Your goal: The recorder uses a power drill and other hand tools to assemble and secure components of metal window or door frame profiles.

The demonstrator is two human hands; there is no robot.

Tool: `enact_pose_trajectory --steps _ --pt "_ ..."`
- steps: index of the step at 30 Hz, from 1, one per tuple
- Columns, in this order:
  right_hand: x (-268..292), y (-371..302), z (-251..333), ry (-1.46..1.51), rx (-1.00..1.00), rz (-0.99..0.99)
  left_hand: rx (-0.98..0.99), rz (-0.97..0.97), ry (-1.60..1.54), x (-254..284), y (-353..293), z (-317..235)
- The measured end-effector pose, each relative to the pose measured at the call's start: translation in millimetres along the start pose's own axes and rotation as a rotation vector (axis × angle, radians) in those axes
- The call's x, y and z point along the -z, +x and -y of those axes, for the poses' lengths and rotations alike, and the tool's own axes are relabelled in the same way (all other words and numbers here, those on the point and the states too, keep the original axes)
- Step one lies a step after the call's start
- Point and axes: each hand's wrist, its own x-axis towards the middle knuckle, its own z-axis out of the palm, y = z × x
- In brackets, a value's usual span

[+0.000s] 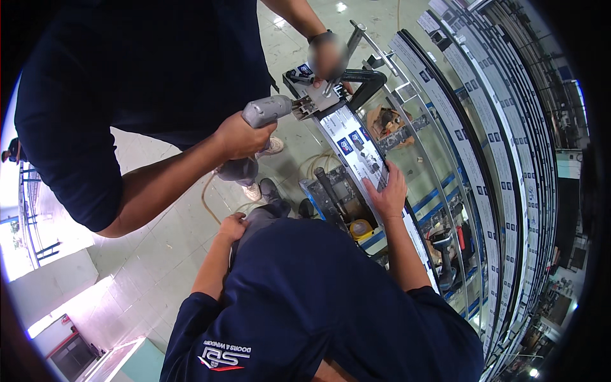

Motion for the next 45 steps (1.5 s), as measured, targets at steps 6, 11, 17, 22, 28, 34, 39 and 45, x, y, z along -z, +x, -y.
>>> enact_pose_trajectory --steps 6,11,17,22,28,34,39,45 --pt "2.3 -1.0 2.3 -0.002 -0.012 0.001 0.015 0.010 0.014 -2.7 1.6 2.0" --pt "1.2 -1.2 0.5 0.004 -0.009 -0.001 0.001 0.009 0.037 -3.0 3.4 3.1" --pt "1.2 -1.4 1.4 0.008 -0.015 0.003 0.020 0.010 0.023 -4.3 3.2 3.8" --pt "0.8 -1.4 0.1 0.004 -0.010 0.001 0.023 0.016 0.033 -2.5 2.9 1.2" --pt "0.8 -1.6 -0.2 0.012 -0.028 0.017 0.004 0.007 0.023 -4.2 3.8 3.8" --pt "0.9 -1.2 -1.2 0.012 -0.018 0.008 0.006 0.018 0.030 -2.3 5.7 1.5" --pt "1.1 1.4 -0.1 0.017 -0.016 0.016 0.014 0.025 0.022 1.5 6.5 -2.1" --pt "-1.6 2.3 3.6 0.039 -0.015 0.028 -0.030 0.011 0.018 11.0 -2.1 -17.0"
